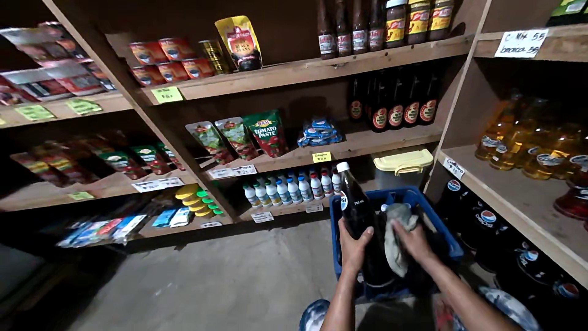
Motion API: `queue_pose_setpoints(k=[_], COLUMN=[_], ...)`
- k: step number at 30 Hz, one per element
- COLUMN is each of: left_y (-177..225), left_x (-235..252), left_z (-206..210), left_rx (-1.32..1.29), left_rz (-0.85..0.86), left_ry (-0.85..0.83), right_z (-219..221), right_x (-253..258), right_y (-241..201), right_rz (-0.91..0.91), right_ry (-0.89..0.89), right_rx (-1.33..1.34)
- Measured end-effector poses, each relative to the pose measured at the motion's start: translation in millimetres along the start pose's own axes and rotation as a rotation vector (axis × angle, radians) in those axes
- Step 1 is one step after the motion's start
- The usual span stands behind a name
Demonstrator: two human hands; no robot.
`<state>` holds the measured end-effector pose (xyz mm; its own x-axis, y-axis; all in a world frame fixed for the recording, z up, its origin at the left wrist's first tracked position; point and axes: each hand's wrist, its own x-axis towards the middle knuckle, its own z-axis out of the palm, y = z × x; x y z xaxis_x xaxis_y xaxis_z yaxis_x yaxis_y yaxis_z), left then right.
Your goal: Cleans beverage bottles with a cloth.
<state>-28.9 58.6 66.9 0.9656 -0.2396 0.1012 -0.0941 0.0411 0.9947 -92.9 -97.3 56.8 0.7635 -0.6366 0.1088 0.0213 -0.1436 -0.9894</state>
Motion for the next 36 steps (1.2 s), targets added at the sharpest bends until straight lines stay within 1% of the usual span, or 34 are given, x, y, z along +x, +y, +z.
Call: queue_pose_setpoints(k=[2,4,5,6,7,9,11,12,14,16,18,19,20,21,22,23,24,26,27,29,30,31,33,34,36], left_y=[-1.6,-7.6,-10.3,-11.4,-11.7,-12.5,-9.0,-8.6,-13.3,-19.8,-20.8,-20.0,-20.4,-21.3,-21.8,-21.7,-20.1,-10.0,2.2,40.3,61.4,80.8,109.4,115.2,114.3], left_x=[-0.1,3.1,4.6,5.1,4.9,4.8,2.2,0.8,0.6,5.8,13.2,15.1,15.7,14.8,12.7,8.8,2.9,-8.5,-9.0,6.9,14.9,18.4,24.2,27.8,42.4], left_z=[-4.8,-10.8,-10.8,-8.4,-4.5,5.2,16.8,22.2,29.8,32.6,32.5,32.9,34.4,37.4,41.6,45.8,48.1,39.2,28.5,-2.9,-15.0,-18.4,-6.1,1.9,13.8], left_rx=[0.002,0.021,0.026,0.022,0.015,-0.022,-0.066,-0.081,-0.086,-0.078,-0.085,-0.1,-0.118,-0.142,-0.175,-0.211,-0.233,-0.199,-0.148,-0.093,-0.134,-0.236,-0.301,-0.291,-0.258], left_rz=[0.046,0.082,0.097,0.095,0.079,0.059,0.048,0.052,0.096,0.158,0.214,0.241,0.265,0.281,0.29,0.292,0.284,0.284,0.329,0.548,0.642,0.678,0.711,0.741,0.802], left_ry=[-0.059,-0.109,-0.112,-0.106,-0.1,-0.114,-0.123,-0.112,-0.039,0.089,0.208,0.258,0.306,0.346,0.375,0.384,0.37,0.273,0.219,0.088,0.029,-0.003,0.018,0.043,0.092], right_z=[-22.7,-55.2,-67.4,-72.6,-71.5,-54.7,-24.0,-9.4,10.3,12.4,7.5,4.5,3.2,5.2,8.7,11.8,12.6,10.4,5.4,-7.1,-13.8,-17.8,-16.5,-15.1,-21.9], right_x=[32.7,57.7,62.1,61.9,59.2,54.1,45.6,39.3,25.4,3.4,-17.8,-26.6,-34.2,-39.6,-42.9,-45.0,-45.8,-42.7,-37.0,-18.3,-9.0,1.5,29.6,45.6,72.7], right_y=[8.9,6.6,-0.6,-10.0,-18.9,-35.5,-58.0,-67.4,-68.5,-48.9,-13.9,2.1,14.0,23.4,28.4,29.4,27.5,20.0,15.6,2.9,-4.9,-11.1,-22.1,-25.1,-32.9], right_rz=[0.065,0.102,0.118,0.134,0.135,0.083,0.036,0.031,0.021,0.007,0.04,0.135,0.281,0.424,0.526,0.563,0.558,0.534,0.512,0.437,0.415,0.395,0.334,0.275,0.157], right_ry=[0.204,0.335,0.319,0.256,0.145,-0.122,-0.269,-0.294,-0.256,-0.233,-0.216,-0.208,-0.188,-0.141,-0.104,-0.082,-0.087,-0.082,-0.09,-0.126,-0.144,-0.164,-0.191,-0.2,-0.193], right_rx=[0.209,0.29,0.261,0.207,0.145,0.077,0.062,0.016,-0.135,-0.262,-0.302,-0.208,-0.011,0.245,0.479,0.652,0.754,0.819,0.812,0.76,0.693,0.611,0.377,0.211,-0.151])
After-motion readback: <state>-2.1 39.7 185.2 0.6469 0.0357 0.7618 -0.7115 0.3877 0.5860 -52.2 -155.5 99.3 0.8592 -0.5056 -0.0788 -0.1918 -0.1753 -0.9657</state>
